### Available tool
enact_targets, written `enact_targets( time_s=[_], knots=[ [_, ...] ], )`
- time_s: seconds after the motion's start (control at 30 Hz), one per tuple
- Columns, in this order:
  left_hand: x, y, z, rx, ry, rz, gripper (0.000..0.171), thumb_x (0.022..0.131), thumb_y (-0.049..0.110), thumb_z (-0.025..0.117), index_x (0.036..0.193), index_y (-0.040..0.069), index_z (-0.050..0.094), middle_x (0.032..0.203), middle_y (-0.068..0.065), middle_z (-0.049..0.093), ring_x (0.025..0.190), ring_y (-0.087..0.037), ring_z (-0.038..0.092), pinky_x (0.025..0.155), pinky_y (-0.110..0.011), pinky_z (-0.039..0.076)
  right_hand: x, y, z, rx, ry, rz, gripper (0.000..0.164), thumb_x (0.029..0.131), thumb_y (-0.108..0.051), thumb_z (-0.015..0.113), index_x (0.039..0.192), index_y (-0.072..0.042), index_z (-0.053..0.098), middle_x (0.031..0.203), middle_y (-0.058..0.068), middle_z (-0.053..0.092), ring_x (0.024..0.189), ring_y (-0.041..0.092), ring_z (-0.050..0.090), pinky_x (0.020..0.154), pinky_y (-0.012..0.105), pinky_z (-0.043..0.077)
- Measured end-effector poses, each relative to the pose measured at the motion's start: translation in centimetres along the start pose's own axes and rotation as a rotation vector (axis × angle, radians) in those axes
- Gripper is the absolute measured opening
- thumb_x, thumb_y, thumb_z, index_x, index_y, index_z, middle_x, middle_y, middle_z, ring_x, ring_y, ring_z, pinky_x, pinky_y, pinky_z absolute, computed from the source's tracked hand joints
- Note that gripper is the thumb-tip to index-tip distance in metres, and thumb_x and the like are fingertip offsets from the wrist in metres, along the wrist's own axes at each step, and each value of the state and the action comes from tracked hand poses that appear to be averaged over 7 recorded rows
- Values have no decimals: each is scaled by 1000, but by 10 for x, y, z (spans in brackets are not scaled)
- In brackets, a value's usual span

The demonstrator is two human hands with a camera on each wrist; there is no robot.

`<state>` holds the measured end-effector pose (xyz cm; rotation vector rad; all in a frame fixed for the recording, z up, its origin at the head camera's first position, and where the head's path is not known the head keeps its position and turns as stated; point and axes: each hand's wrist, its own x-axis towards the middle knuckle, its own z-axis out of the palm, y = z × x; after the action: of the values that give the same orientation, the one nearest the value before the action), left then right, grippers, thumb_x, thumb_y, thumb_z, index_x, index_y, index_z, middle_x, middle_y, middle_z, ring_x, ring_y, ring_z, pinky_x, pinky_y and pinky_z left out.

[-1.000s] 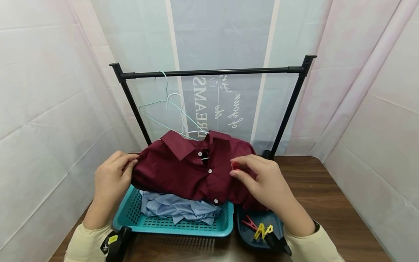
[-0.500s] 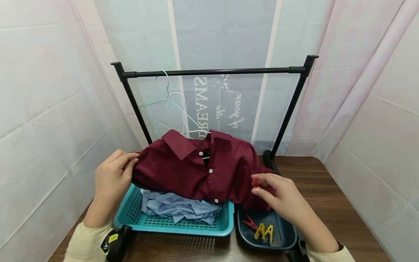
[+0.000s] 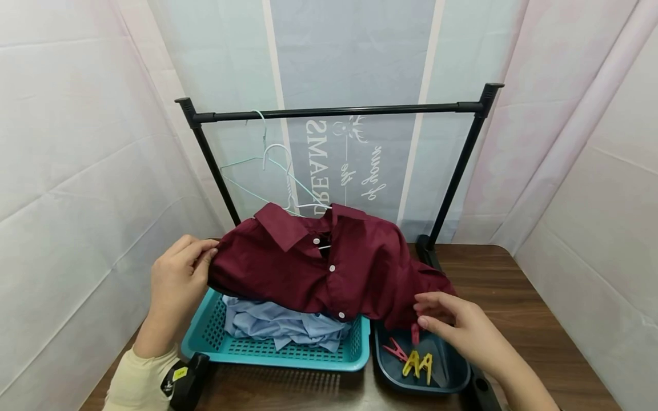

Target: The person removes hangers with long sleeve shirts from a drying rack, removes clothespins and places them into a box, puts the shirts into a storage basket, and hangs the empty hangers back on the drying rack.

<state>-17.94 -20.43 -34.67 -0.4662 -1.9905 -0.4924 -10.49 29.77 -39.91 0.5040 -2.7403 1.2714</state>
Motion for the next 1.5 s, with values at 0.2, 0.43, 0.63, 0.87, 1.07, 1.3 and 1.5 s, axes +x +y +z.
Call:
enact_targets(
  time_s=[0.2, 0.43, 0.63, 0.87, 1.07, 1.3, 1.5],
  knots=[
    [1, 2, -5, 21, -17, 5, 8, 95, 10, 73, 98, 8, 80, 85, -4, 68, 73, -21, 64, 60, -37, 49, 1, -11, -10, 39, 102, -99, 27, 104, -12, 61, 130, -10, 65, 120, 3, 73, 103, 6, 70, 78, 24, 59],
    [2, 4, -5, 3, 12, 42, 7, 93, 9, 74, 96, 8, 80, 85, -3, 69, 74, -20, 65, 61, -37, 49, 14, -27, -21, 5, 282, -178, 30, 102, -6, 62, 130, -16, 66, 118, -5, 73, 103, 3, 69, 75, 16, 56],
    [3, 5, -1, -32, 48, 88, 7, 89, 4, 77, 95, 8, 80, 83, -3, 68, 72, -21, 64, 60, -36, 49, 23, -41, -27, 119, 297, -216, 31, 103, -1, 58, 133, -7, 64, 120, 1, 73, 109, 5, 69, 86, 13, 54],
    [4, 5, 0, -54, 56, 120, 11, 87, 2, 79, 95, 9, 80, 84, -3, 69, 71, -19, 64, 59, -35, 49, 35, -52, -24, 124, 355, -268, 32, 101, 2, 59, 132, -3, 65, 120, 2, 73, 111, 6, 68, 90, 13, 52],
    [2, 5, 0, -58, 1, 150, 11, 88, 4, 79, 97, 9, 80, 84, -2, 69, 72, -18, 64, 61, -34, 51, 44, -46, -19, 42, 406, -265, 32, 99, 1, 64, 129, -9, 69, 119, -6, 73, 101, 1, 70, 83, 11, 53],
    [1, 6, 2, -71, -21, 169, 11, 87, 3, 79, 97, 10, 80, 83, 0, 69, 72, -15, 62, 61, -32, 50, 46, -37, -14, -53, 376, -237, 38, 97, -4, 69, 133, -18, 68, 125, -3, 72, 103, -8, 65, 79, 7, 51],
    [1, 6, 3, -85, -2, 179, 14, 86, 1, 80, 97, 10, 80, 83, 0, 69, 71, -15, 61, 60, -31, 49, 48, -37, -12, -128, 345, -228, 36, 99, -9, 68, 132, -23, 69, 127, 2, 72, 108, -12, 60, 82, 4, 46]
  ],
)
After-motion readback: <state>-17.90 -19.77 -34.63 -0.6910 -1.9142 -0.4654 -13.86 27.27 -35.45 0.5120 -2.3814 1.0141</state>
